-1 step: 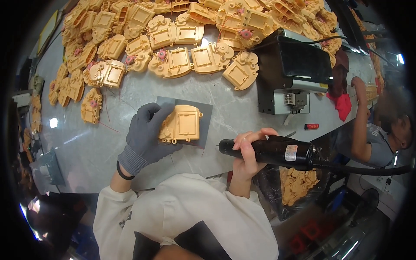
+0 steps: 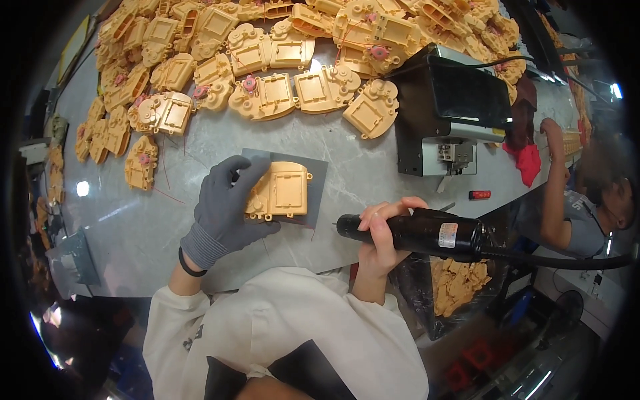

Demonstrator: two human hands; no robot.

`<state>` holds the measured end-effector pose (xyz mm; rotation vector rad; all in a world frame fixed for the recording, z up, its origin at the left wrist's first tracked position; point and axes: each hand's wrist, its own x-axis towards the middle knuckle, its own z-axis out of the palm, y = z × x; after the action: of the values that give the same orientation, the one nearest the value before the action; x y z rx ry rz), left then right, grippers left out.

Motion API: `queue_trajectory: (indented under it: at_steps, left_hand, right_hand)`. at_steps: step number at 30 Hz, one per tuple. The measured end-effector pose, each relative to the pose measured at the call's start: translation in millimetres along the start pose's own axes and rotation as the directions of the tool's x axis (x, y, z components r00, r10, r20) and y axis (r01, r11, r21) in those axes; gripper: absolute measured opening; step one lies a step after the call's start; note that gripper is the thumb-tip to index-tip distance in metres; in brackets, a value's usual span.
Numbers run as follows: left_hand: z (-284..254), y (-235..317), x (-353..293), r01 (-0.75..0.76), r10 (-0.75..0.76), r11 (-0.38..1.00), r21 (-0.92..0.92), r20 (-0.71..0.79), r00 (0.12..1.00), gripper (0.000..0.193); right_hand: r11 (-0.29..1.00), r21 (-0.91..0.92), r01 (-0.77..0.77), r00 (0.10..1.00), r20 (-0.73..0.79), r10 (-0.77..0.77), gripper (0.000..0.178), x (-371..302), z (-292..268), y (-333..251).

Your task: The person assembles small yellow toy car parts into complete toy cars using an electric screwdriver.

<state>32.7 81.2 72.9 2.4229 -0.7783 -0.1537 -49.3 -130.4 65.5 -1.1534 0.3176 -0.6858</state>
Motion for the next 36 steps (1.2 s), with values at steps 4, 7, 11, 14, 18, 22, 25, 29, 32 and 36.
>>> queue_trajectory:
  at_steps: [4, 7, 11, 14, 18, 22, 25, 29, 32, 36]
  left_hand:
    - [-1.5, -3.0, 16.4, -0.232, 0.228, 0.971, 0.062, 0.056, 0.972, 0.074]
    - [-1.1, -8.7, 18.5, -0.222, 0.229, 0.973, -0.065, 0.150, 0.962, 0.071]
    - [-10.2, -8.6, 6.0, -0.169, 0.178, 0.984, -0.061, 0.189, 0.966, 0.073]
    - [-26.9, -4.5, -7.6, -0.185, 0.194, 0.980, -0.073, 0.136, 0.972, 0.075]
    - [-32.6, -8.8, -13.8, -0.122, 0.115, 0.979, 0.163, 0.053, 0.992, 0.074]
    - [-16.9, -5.3, 4.9, -0.260, 0.243, 0.957, 0.130, 0.128, 0.961, 0.077]
    - [-4.5, -10.2, 16.6, -0.291, 0.262, 0.942, 0.169, 0.173, 0.949, 0.081]
    - [9.4, -5.2, 19.6, -0.327, 0.307, 0.924, 0.198, 0.124, 0.944, 0.081]
    - [16.1, -6.1, 20.9, -0.311, 0.298, 0.940, 0.141, 0.105, 0.949, 0.081]
    - [17.2, -11.1, 19.4, -0.258, 0.252, 0.965, 0.040, 0.123, 0.960, 0.086]
  right_hand:
    - [1.000, 0.002, -0.003, 1.000, 0.005, 0.003, 0.045, -0.6, 2.1, 0.6]
    - [1.000, -0.006, -0.002, 1.000, 0.020, 0.002, 0.045, -2.7, 1.1, -1.4]
    - [1.000, -0.009, 0.007, 1.000, 0.001, -0.007, 0.045, -0.8, -2.7, -1.4]
    - [1.000, -0.010, 0.011, 1.000, -0.020, -0.011, 0.045, 0.1, -8.7, -1.1]
    - [1.000, -0.009, 0.005, 1.000, -0.027, -0.005, 0.045, 2.2, -10.3, 2.2]
    - [1.000, 0.005, -0.010, 1.000, -0.003, 0.010, 0.045, 1.9, -7.2, -0.7]
    - [1.000, 0.009, 0.014, 1.000, -0.008, -0.014, 0.045, 0.5, -9.3, -4.4]
    - [1.000, -0.005, 0.016, 0.998, -0.064, -0.016, 0.046, 0.9, -13.2, -3.1]
    - [1.000, -0.024, 0.015, 0.997, -0.073, -0.017, 0.046, 2.9, -13.3, -0.5]
    - [0.995, -0.010, 0.101, 0.992, -0.074, -0.102, 0.045, 12.3, -20.6, -8.3]
